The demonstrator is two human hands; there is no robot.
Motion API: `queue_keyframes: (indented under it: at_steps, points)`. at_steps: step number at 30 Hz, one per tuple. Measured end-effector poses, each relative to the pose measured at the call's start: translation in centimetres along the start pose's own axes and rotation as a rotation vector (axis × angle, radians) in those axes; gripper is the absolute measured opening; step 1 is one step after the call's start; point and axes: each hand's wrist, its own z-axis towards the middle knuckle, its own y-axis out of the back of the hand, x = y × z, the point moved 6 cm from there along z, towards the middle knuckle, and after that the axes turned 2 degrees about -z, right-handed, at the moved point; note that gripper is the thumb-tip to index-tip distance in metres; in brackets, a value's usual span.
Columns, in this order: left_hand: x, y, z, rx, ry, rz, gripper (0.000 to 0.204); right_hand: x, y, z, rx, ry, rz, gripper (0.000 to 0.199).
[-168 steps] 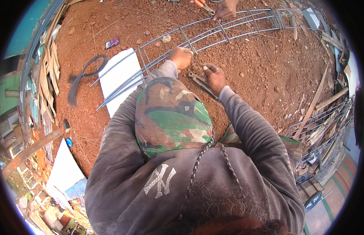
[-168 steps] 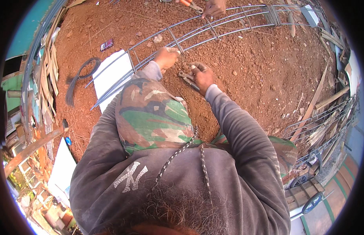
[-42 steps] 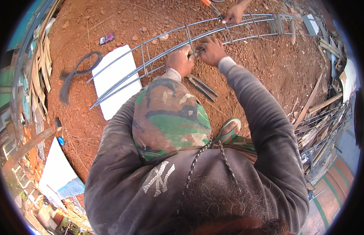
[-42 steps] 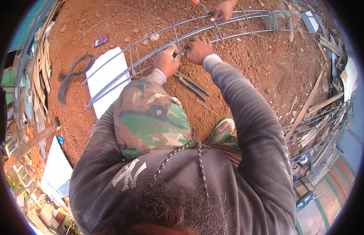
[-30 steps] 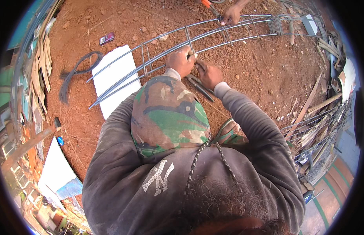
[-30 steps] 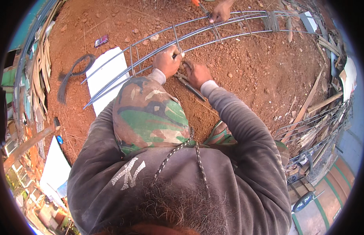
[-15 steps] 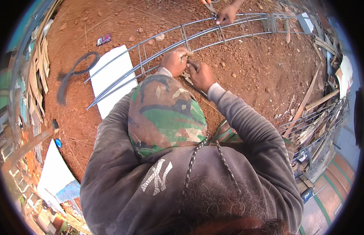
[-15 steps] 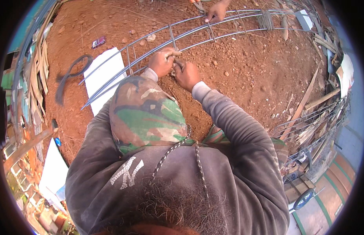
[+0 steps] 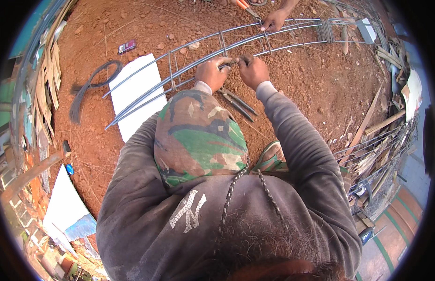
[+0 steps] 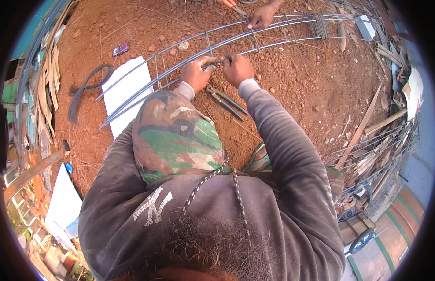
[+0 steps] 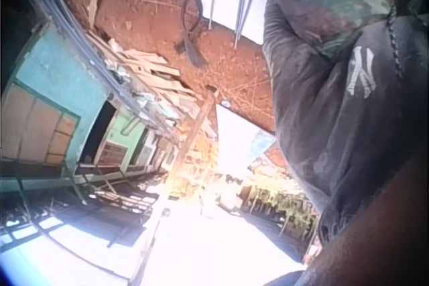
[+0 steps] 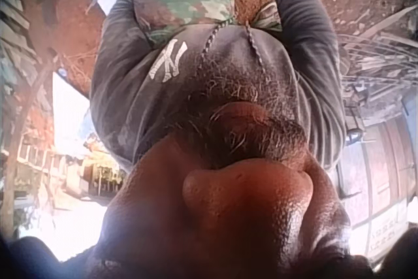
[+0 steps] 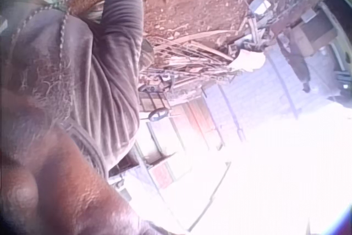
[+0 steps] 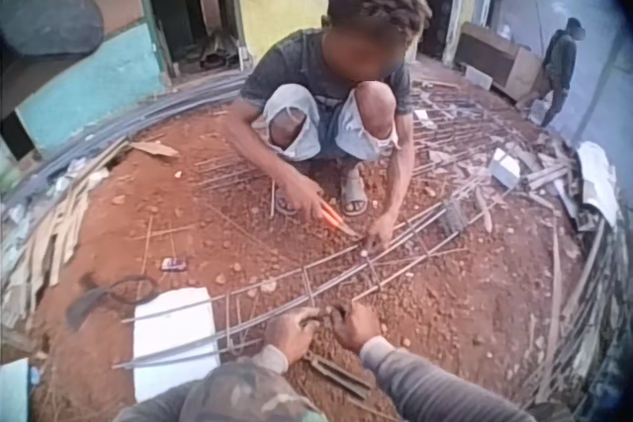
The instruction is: The person assembles a metal reinforcement frame by tying together steel rods and wire using pliers and their hands, while another person assists.
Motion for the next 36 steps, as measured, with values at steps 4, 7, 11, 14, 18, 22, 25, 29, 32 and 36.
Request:
queue_keyframes:
  at_steps: [4, 7, 11, 14, 18, 22, 25, 29, 32, 36]
  points:
    - [0.1, -0.3, 0.2, -0.030, -0.020, -0.068, 0.021, -3.2, -2.4, 0.0, 0.121, -0.042, -0.047, 0.033]
    - [0.5, -0.5, 0.3, -0.028, -0.064, -0.035, 0.023, -3.2, -3.8, 0.0, 0.246, 0.162, -0.088, 0.031]
    - [1.4, -0.3, 0.1, -0.008, -0.192, -0.022, 0.024, -1.2, -4.2, -4.7, 0.887, -0.484, 0.963, 0.032]
    - [0.8, -0.3, 0.6, 0.029, -0.195, 0.038, 0.030, -0.9, -4.0, -5.8, 0.848, -0.535, 1.127, 0.037]
    - [-2.5, 1.4, 0.9, 0.060, -0.346, 0.434, 0.072, -7.0, -3.2, -4.8, 0.469, -0.588, 1.031, 0.035]
    - [-2.1, 3.4, 5.2, 0.009, -0.471, 0.584, 0.120, -7.4, -3.2, -4.7, 0.391, -0.212, 0.512, 0.038]
    - [-0.5, 2.6, 8.7, 0.254, -0.561, 0.519, 0.144, -3.9, -3.2, -3.9, 0.294, -0.044, 0.113, 0.065]
    - [-1.6, 0.5, 9.1, 0.292, -0.498, 0.592, 0.143, -1.5, -3.9, -2.4, 0.181, 0.020, -0.035, 0.062]
    - [-2.1, 0.4, 9.0, 0.279, -0.458, 0.582, 0.140, -2.3, -5.4, -1.9, 0.121, 0.039, 0.018, 0.047]
    - [-1.6, 1.3, 8.5, 0.181, -0.449, 0.551, 0.135, -1.9, -5.7, -1.6, 0.042, 0.228, 0.028, 0.026]
